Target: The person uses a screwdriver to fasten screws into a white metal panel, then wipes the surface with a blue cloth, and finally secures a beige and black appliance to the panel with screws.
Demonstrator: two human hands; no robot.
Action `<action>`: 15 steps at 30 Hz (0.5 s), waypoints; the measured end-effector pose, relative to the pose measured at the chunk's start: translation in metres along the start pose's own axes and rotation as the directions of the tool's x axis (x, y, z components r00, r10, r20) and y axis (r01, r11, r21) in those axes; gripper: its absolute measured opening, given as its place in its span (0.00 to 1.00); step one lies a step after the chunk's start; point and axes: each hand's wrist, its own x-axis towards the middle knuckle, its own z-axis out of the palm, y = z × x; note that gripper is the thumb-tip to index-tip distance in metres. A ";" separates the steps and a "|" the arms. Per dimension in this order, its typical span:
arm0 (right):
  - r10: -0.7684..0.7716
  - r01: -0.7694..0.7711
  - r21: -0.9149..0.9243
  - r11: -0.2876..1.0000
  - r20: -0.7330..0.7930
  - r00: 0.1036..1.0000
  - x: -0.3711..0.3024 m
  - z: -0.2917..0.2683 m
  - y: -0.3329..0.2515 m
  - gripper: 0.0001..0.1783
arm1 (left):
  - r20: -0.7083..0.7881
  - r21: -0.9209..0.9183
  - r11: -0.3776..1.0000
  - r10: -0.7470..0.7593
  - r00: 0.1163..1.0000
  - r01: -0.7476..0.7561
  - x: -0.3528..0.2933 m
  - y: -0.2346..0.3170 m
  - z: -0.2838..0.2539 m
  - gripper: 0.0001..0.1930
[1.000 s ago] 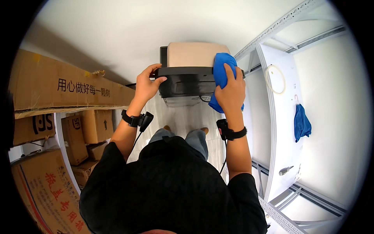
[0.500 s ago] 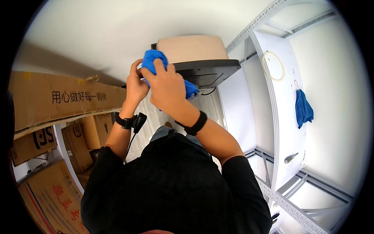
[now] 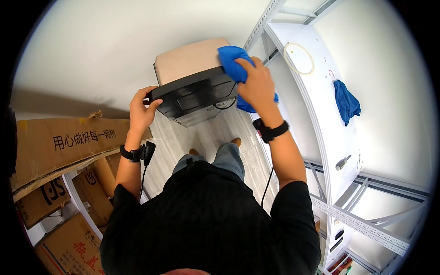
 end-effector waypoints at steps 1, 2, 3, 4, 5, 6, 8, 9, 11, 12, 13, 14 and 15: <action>0.047 -0.047 -0.012 0.999 0.011 0.999 0.001 -0.003 0.008 0.31 | -0.003 -0.001 1.000 -0.006 1.000 0.006 0.000 0.001 0.000 0.20; 0.080 -0.079 -0.022 0.997 0.011 0.997 0.003 -0.001 0.010 0.31 | -0.008 -0.003 1.000 -0.013 1.000 0.012 0.001 0.002 0.001 0.20; 0.113 -0.112 -0.031 0.993 0.012 0.994 0.006 -0.001 0.005 0.30 | -0.012 -0.003 1.000 -0.020 1.000 0.020 0.000 0.003 0.001 0.19; 0.145 -0.144 -0.040 0.989 0.012 0.989 0.008 0.001 -0.001 0.30 | -0.024 0.029 0.999 -0.017 1.000 0.018 0.000 0.004 0.002 0.19; 0.160 -0.160 -0.072 0.984 -0.004 0.987 0.007 0.008 -0.012 0.30 | -0.036 0.062 0.998 -0.014 0.999 0.016 0.000 0.004 0.002 0.18; 0.143 -0.146 -0.054 0.988 -0.047 0.989 0.004 0.015 -0.023 0.29 | -0.051 0.090 0.996 -0.008 0.999 0.013 0.002 0.005 0.002 0.18; 0.080 -0.079 0.018 0.997 -0.033 0.996 -0.001 0.018 -0.050 0.29 | -0.015 0.118 0.993 -0.027 1.000 0.028 0.003 0.007 -0.001 0.18; 0.006 -0.007 0.051 0.999 0.011 1.000 -0.004 0.017 -0.066 0.29 | 0.003 0.129 0.991 -0.035 0.999 0.035 0.005 0.009 -0.003 0.17; -0.153 0.138 0.180 0.974 0.072 0.986 -0.009 0.017 -0.093 0.30 | 0.053 0.191 0.982 -0.019 0.998 0.008 0.008 0.014 -0.007 0.17; -0.202 0.168 0.278 0.946 0.101 0.974 -0.008 0.017 -0.104 0.31 | 0.078 0.224 0.975 -0.015 0.997 -0.003 0.009 0.018 -0.010 0.17; -0.223 0.152 0.367 0.918 0.159 0.962 0.001 0.012 -0.109 0.33 | 0.106 0.247 0.969 -0.009 0.994 -0.018 0.010 0.023 -0.011 0.17; -0.249 0.129 0.452 0.883 0.216 0.944 0.013 0.007 -0.114 0.34 | 0.127 0.264 0.964 -0.016 0.992 -0.018 0.012 0.027 -0.011 0.18; -0.221 0.158 0.417 0.895 0.108 0.969 0.025 0.005 -0.119 0.34 | 0.147 0.284 0.959 -0.026 0.989 -0.017 0.013 0.031 -0.012 0.19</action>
